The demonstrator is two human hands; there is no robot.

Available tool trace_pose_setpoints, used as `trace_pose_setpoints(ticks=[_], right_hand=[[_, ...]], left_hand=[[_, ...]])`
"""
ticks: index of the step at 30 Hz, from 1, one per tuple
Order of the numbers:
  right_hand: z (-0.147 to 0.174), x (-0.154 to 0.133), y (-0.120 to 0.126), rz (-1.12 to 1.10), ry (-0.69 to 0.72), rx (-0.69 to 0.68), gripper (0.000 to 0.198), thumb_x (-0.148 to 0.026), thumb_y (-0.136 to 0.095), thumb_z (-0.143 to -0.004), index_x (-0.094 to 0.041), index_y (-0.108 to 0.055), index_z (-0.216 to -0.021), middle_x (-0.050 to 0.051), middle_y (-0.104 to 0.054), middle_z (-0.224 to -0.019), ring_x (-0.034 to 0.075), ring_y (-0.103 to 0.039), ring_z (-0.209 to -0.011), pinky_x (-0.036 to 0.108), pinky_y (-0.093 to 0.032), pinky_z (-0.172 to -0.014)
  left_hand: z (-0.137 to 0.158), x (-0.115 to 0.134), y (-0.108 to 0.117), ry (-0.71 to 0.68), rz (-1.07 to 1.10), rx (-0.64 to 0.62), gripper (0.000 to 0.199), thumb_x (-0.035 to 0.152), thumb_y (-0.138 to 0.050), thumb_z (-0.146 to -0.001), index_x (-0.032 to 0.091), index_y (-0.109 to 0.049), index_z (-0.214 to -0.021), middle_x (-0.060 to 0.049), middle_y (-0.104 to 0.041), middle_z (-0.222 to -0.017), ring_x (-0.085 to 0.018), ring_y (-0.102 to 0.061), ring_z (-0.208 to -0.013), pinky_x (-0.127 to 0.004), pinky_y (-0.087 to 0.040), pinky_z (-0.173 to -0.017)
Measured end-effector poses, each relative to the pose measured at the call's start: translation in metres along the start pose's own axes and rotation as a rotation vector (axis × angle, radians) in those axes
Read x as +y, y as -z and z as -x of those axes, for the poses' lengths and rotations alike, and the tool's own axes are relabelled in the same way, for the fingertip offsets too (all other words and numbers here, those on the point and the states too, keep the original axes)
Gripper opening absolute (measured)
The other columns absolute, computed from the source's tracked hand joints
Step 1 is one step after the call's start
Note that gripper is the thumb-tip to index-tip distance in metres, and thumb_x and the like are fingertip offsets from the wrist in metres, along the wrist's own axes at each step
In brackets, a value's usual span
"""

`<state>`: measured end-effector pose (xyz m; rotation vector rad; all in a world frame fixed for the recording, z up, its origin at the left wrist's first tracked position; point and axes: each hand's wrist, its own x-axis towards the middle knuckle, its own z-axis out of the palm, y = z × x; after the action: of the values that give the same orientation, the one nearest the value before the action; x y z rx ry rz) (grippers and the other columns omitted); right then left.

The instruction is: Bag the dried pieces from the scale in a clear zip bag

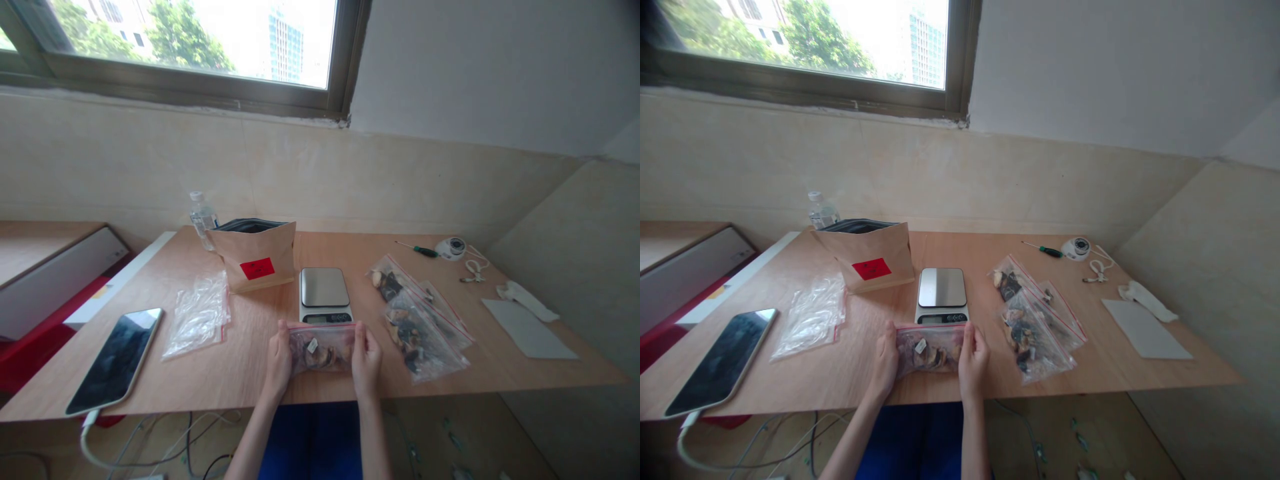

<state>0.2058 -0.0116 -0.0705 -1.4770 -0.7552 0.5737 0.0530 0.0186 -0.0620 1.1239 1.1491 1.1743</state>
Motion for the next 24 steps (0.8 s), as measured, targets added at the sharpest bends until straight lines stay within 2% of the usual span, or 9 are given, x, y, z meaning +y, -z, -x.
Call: trace_pose_setpoints(ticks=[7, 9, 14, 18, 20, 24], right_hand=[[0.000, -0.006, -0.001, 0.014, 0.036, 0.047, 0.055, -0.067, -0.049, -0.080, -0.016, -0.061, -0.063, 0.003, -0.062, -0.054, 0.017, -0.057, -0.052, 0.026, -0.044, -0.053], [-0.005, -0.005, 0.006, 0.015, 0.042, 0.112, 0.055, -0.067, -0.049, -0.080, -0.017, -0.058, -0.059, 0.003, -0.060, -0.052, 0.016, -0.055, -0.050, 0.026, -0.043, -0.052], [-0.026, 0.009, 0.049, -0.160, -0.023, 0.499, 0.048, -0.063, -0.049, -0.082, -0.018, -0.055, -0.066, 0.000, -0.057, -0.053, 0.014, -0.052, -0.048, 0.027, -0.042, -0.051], [-0.040, 0.022, 0.083, -0.255, -0.007, 0.733, 0.044, -0.060, -0.043, -0.084, -0.020, -0.052, -0.070, 0.004, -0.060, -0.063, 0.018, -0.058, -0.054, 0.030, -0.045, -0.050], [-0.043, 0.023, 0.089, -0.228, 0.028, 0.772, 0.045, -0.060, -0.038, -0.086, -0.020, -0.053, -0.073, 0.008, -0.062, -0.069, 0.022, -0.062, -0.062, 0.034, -0.048, -0.054], [-0.039, 0.015, 0.076, -0.160, 0.114, 0.679, 0.048, -0.057, -0.032, -0.090, -0.017, -0.056, -0.098, 0.014, -0.066, -0.094, 0.026, -0.066, -0.089, 0.041, -0.052, -0.076]], left_hand=[[0.000, -0.003, 0.000, 0.002, -0.029, 0.008, 0.074, 0.075, -0.030, -0.081, 0.015, -0.072, -0.068, -0.006, -0.065, -0.053, -0.019, -0.059, -0.052, -0.028, -0.045, -0.050], [-0.002, -0.004, 0.002, -0.005, -0.019, 0.014, 0.076, 0.073, -0.025, -0.084, 0.015, -0.071, -0.067, -0.007, -0.064, -0.053, -0.018, -0.056, -0.050, -0.027, -0.044, -0.049], [-0.006, -0.008, 0.005, -0.061, 0.063, 0.014, 0.073, 0.064, -0.022, -0.090, 0.014, -0.071, -0.072, -0.008, -0.066, -0.064, -0.015, -0.054, -0.053, -0.025, -0.043, -0.051], [-0.007, -0.008, 0.004, -0.058, 0.044, -0.016, 0.068, 0.061, -0.027, -0.090, 0.014, -0.071, -0.069, -0.008, -0.066, -0.065, -0.015, -0.055, -0.055, -0.025, -0.042, -0.050], [-0.006, -0.007, 0.003, -0.057, 0.032, -0.030, 0.067, 0.060, -0.027, -0.090, 0.014, -0.070, -0.068, -0.008, -0.066, -0.065, -0.014, -0.055, -0.054, -0.024, -0.042, -0.050], [-0.006, -0.005, 0.002, -0.060, 0.028, -0.037, 0.066, 0.060, -0.028, -0.090, 0.014, -0.068, -0.065, -0.008, -0.066, -0.066, -0.014, -0.054, -0.054, -0.024, -0.042, -0.050]])
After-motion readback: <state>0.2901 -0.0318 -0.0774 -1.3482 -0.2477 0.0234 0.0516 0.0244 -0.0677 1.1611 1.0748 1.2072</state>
